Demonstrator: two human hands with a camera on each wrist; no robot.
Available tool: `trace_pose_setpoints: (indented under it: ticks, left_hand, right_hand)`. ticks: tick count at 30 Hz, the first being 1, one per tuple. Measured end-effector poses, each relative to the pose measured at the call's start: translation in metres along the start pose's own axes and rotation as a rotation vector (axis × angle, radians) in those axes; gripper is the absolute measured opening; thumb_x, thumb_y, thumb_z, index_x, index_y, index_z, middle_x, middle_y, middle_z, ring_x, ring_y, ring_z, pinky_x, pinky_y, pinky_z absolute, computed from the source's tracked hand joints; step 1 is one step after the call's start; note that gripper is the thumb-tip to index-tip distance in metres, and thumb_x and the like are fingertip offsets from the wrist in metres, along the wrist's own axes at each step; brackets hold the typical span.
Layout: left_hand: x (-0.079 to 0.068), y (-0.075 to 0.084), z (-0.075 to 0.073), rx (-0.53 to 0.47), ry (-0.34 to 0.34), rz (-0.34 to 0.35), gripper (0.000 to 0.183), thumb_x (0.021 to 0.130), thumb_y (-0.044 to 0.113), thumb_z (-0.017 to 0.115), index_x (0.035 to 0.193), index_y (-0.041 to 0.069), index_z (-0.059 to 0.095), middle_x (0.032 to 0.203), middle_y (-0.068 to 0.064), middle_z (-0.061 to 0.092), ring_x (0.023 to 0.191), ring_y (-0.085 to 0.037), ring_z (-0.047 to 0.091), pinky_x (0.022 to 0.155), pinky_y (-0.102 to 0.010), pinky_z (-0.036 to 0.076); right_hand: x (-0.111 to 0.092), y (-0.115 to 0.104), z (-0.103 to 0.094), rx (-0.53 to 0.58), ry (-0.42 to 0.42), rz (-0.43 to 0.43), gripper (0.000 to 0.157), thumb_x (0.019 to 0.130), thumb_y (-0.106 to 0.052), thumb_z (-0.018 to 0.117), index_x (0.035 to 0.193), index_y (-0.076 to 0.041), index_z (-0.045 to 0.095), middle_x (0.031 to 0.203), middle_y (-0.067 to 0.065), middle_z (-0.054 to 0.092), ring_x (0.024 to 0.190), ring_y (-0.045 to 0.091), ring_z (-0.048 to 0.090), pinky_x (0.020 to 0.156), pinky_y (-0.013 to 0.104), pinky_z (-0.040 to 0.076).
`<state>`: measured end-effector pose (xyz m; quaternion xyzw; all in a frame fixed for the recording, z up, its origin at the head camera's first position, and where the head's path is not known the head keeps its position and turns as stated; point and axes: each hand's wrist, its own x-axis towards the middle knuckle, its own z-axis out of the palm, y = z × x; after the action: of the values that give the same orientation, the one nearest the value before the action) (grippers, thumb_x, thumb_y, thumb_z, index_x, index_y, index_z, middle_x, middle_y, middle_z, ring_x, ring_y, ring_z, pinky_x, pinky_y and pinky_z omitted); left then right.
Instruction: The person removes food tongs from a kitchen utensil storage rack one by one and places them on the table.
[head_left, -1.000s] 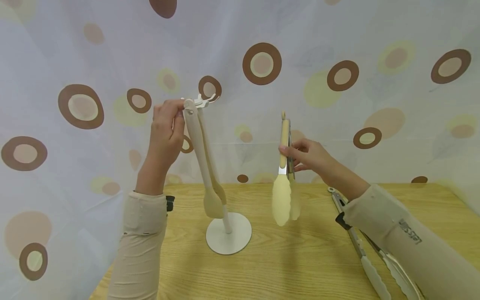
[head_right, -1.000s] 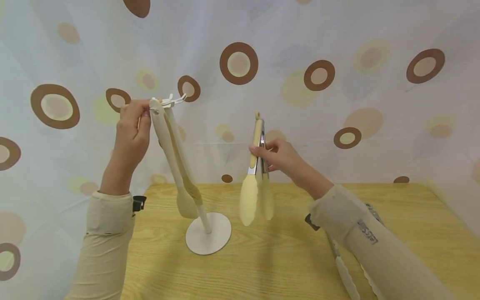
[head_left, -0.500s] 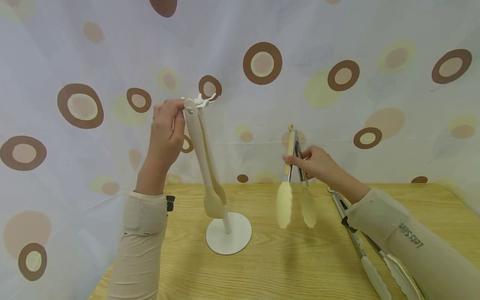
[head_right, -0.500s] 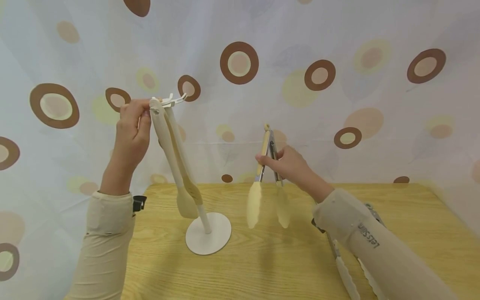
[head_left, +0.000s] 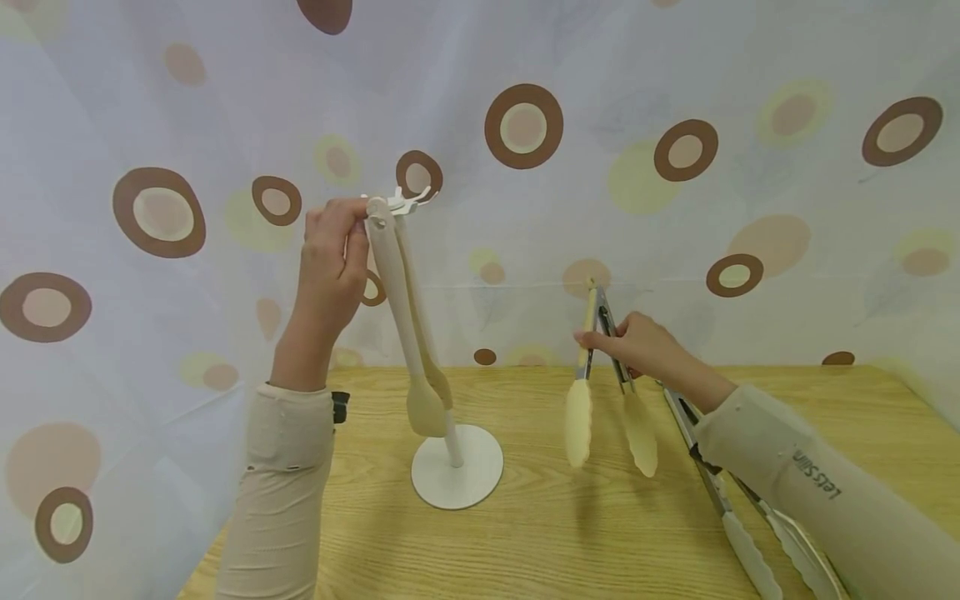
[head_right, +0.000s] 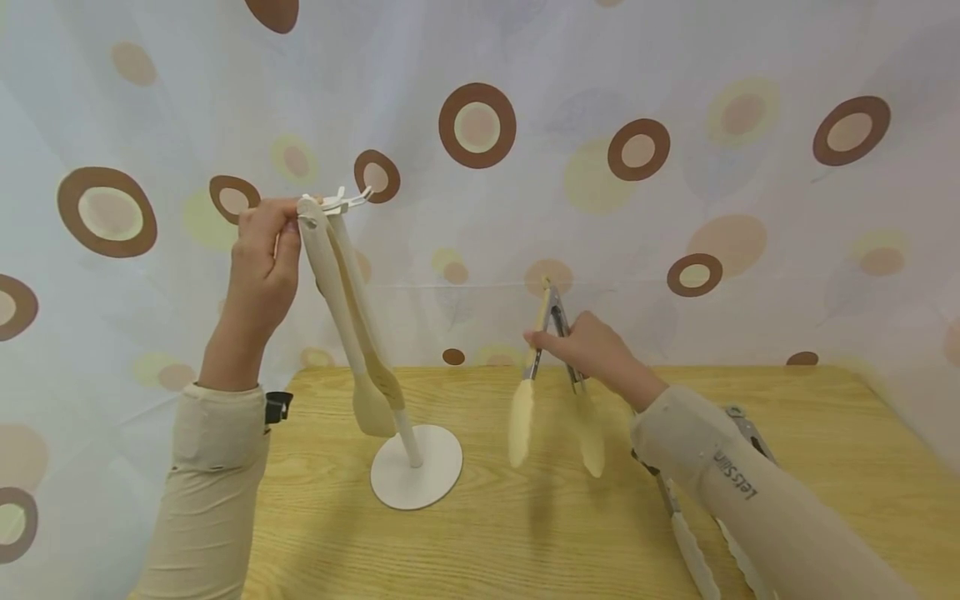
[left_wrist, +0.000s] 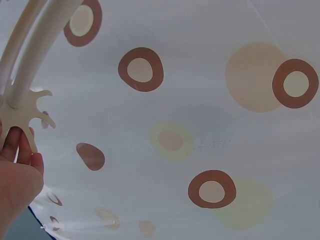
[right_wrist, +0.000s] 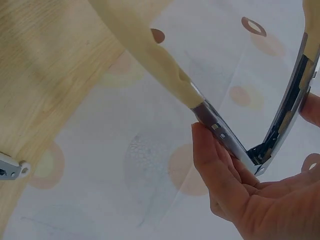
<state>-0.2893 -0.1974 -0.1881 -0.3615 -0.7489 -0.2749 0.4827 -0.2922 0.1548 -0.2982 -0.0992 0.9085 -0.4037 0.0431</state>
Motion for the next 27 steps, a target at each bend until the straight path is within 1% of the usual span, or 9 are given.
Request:
trace_pose_setpoints:
  ticks: [3, 11, 17, 22, 27]
  left_hand:
    - [-0.001, -0.002, 0.001, -0.003, 0.004, -0.004, 0.024, 0.095, 0.002, 0.039, 0.104, -0.007, 0.059, 0.102, -0.023, 0.061, 0.097, -0.037, 0.052, 0.091, -0.040, 0.029]
    - [-0.001, -0.004, 0.001, 0.001, 0.004, 0.001, 0.025, 0.095, 0.002, 0.039, 0.104, -0.008, 0.059, 0.102, -0.023, 0.061, 0.096, -0.036, 0.051, 0.090, -0.041, 0.029]
    - [0.000, -0.003, 0.001, -0.005, 0.007, -0.004, 0.023, 0.095, 0.002, 0.040, 0.104, -0.008, 0.059, 0.101, -0.023, 0.061, 0.097, -0.037, 0.050, 0.090, -0.041, 0.030]
    - [0.000, -0.004, 0.001, -0.005, 0.008, 0.003, 0.023, 0.095, 0.001, 0.040, 0.103, -0.008, 0.059, 0.101, -0.023, 0.061, 0.097, -0.036, 0.052, 0.090, -0.041, 0.029]
    - [0.000, -0.003, 0.001, -0.002, 0.006, 0.011, 0.024, 0.095, 0.002, 0.039, 0.104, -0.008, 0.058, 0.101, -0.023, 0.061, 0.097, -0.036, 0.052, 0.089, -0.041, 0.029]
  right_hand:
    - [0.000, 0.004, 0.002, -0.025, -0.018, 0.014, 0.059, 0.089, -0.056, 0.057, 0.053, -0.018, 0.029, 0.044, -0.007, 0.023, 0.040, 0.009, 0.023, 0.045, 0.028, 0.033]
    - [0.000, 0.012, 0.006, -0.006, -0.074, 0.074, 0.059, 0.089, -0.054, 0.057, 0.052, -0.020, 0.026, 0.045, -0.007, 0.021, 0.039, 0.008, 0.023, 0.047, 0.028, 0.036]
    - [0.003, 0.020, 0.010, -0.056, -0.088, 0.105, 0.058, 0.088, -0.054, 0.058, 0.050, -0.020, 0.028, 0.044, -0.007, 0.022, 0.038, 0.008, 0.029, 0.046, 0.027, 0.039]
    - [0.006, 0.032, 0.016, -0.072, -0.110, 0.120, 0.058, 0.088, -0.053, 0.058, 0.050, -0.020, 0.029, 0.044, -0.007, 0.023, 0.037, 0.008, 0.029, 0.044, 0.027, 0.039]
    - [0.008, 0.040, 0.021, -0.145, -0.110, 0.118, 0.056, 0.087, -0.054, 0.058, 0.050, -0.020, 0.032, 0.042, -0.007, 0.027, 0.036, 0.008, 0.035, 0.043, 0.027, 0.042]
